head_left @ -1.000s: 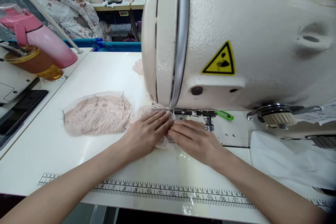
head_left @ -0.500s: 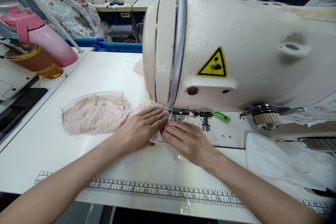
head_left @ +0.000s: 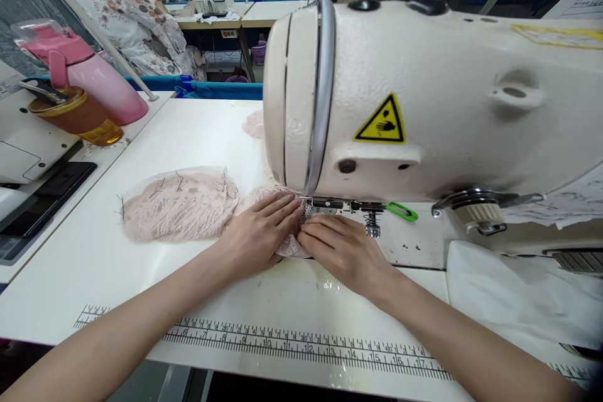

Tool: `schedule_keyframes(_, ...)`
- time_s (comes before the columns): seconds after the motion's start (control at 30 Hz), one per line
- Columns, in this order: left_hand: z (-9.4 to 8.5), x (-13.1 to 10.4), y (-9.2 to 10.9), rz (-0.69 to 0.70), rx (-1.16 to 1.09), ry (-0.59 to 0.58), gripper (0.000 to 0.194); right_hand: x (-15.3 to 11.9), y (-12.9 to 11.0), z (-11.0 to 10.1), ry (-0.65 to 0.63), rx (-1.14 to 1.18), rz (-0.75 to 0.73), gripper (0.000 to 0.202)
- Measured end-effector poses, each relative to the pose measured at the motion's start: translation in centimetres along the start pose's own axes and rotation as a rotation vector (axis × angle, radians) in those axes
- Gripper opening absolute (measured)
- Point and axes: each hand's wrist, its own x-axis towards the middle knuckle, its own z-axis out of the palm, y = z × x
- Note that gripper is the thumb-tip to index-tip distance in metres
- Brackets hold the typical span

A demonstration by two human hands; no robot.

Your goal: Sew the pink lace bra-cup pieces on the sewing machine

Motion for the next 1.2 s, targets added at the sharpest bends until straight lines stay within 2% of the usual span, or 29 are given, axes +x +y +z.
schedule_keyframes(0.23, 0.3, 0.1, 0.7, -0.015, 0.062, 0.045, 0.053, -0.1, 0.5, -0.3, -0.021, -0.006, 0.019, 0.030)
schedule_keyframes(0.5, 0.4, 0.2, 1.2, -0.018, 0.148, 0.095, 0.051, 0.0, 1.0, -0.9, 0.016, -0.032, 0.010, 0.017)
schedule_keyframes(0.67, 0.3, 0.4, 1.4, -0.019, 0.165, 0.123, 0.049, 0.1, 0.9, -1.4, 0.024, -0.102, 0.063, 0.019)
schedule_keyframes(0.97, 0.3, 0.5, 1.7, -0.035, 0.164, 0.087, 0.048, 0.2, 1.0, -1.8, 0.028, -0.175, 0.119, 0.017)
schedule_keyframes(1.2, 0.4, 0.8, 1.8, -0.050, 0.170, 0.099, 0.046, 0.4, 1.1, -1.8, 0.021, -0.195, 0.153, 0.024)
